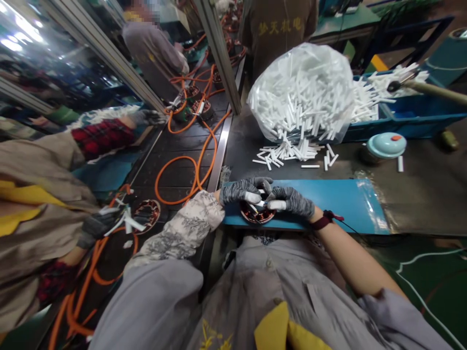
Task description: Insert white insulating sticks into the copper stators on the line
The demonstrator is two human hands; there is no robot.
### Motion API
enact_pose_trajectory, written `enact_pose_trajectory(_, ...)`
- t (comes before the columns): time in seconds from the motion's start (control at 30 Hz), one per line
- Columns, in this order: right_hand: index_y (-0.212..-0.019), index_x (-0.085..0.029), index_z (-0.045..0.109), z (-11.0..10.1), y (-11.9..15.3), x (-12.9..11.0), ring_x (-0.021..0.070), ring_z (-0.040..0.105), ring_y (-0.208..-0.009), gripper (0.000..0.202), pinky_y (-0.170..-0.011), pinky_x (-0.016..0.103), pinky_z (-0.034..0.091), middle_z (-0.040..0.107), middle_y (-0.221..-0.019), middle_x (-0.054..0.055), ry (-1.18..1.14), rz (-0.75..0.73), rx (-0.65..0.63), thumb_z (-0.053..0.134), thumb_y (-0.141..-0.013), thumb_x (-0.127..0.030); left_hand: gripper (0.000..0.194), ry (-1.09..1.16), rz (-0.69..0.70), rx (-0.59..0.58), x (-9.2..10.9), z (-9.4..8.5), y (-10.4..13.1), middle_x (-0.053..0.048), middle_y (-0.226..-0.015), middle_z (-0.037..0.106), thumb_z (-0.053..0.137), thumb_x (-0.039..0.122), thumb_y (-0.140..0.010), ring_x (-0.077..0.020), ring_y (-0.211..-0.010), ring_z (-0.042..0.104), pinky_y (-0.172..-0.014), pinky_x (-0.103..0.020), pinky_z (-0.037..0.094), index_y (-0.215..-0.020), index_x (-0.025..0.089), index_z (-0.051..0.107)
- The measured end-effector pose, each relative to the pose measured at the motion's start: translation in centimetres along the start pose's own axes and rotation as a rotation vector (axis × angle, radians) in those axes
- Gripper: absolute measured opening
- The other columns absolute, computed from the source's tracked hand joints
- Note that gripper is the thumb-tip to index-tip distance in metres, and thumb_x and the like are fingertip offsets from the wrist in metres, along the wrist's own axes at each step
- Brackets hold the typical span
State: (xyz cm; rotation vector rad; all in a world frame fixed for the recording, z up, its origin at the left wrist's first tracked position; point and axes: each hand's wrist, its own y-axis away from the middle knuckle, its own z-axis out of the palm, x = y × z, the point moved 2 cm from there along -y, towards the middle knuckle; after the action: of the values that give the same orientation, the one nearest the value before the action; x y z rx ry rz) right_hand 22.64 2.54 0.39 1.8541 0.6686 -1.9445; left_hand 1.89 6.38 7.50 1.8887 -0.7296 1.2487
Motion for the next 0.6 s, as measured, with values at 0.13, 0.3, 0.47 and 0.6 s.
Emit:
enact_pose_trajectory(0.13, -0.089, -0.020, 0.077, 0.7, 0.2, -0.2, 0.0208, 0.069, -0.089, 0.027, -0.088, 0.038, 0.056, 0.077, -0.092, 0.003, 0.185, -0.070, 0.055, 0.074, -0.087, -0.048, 0.025, -0.065, 0.072, 0.016, -0.1, -0.2, 0.0, -0.012, -0.108, 0.074, 0.063, 0.032, -0.093, -0.0293, -0.116, 0.066, -0.097, -0.048, 0.056, -0.076, 0.017, 0.074)
enact_pose_trajectory(0.3, -0.087, -0.019, 0.074, 2.3, 1.0, -0.3, 0.0198, 0.065, -0.078, 0.023, -0.081, 0.038, 0.054, 0.073, -0.083, 0.005, 0.426, -0.057, 0.262, 0.067, -0.092, -0.040, 0.031, -0.185, 0.133, -0.114, -0.4, -0.6, -0.9, -0.012, -0.139, 0.062, 0.067, 0.045, -0.089, -0.0319, -0.138, 0.051, -0.117, -0.049, 0.041, -0.082, 0.015, 0.075)
enact_pose_trajectory(0.47, -0.099, -0.020, 0.075, 1.6, 0.8, -0.4, 0.0240, 0.068, -0.107, 0.026, -0.099, 0.039, 0.051, 0.077, -0.107, 0.005, 0.237, -0.054, 0.098, 0.066, -0.094, -0.044, 0.035, -0.009, 0.151, -0.205, 0.3, -0.7, -1.6, -0.016, -0.131, 0.067, 0.071, 0.047, -0.084, -0.0356, -0.139, 0.049, -0.120, -0.052, 0.037, -0.086, 0.013, 0.078)
enact_pose_trajectory(0.6, -0.104, -0.021, 0.077, 0.4, 0.3, -0.3, 0.0258, 0.065, -0.118, 0.031, -0.108, 0.043, 0.047, 0.075, -0.120, 0.006, 0.122, -0.042, 0.009, 0.070, -0.091, -0.048, 0.031, 0.023, 0.115, -0.209, 0.2, -0.7, -1.7, -0.015, -0.129, 0.068, 0.071, 0.044, -0.081, -0.0359, -0.137, 0.051, -0.117, -0.052, 0.041, -0.087, 0.015, 0.080)
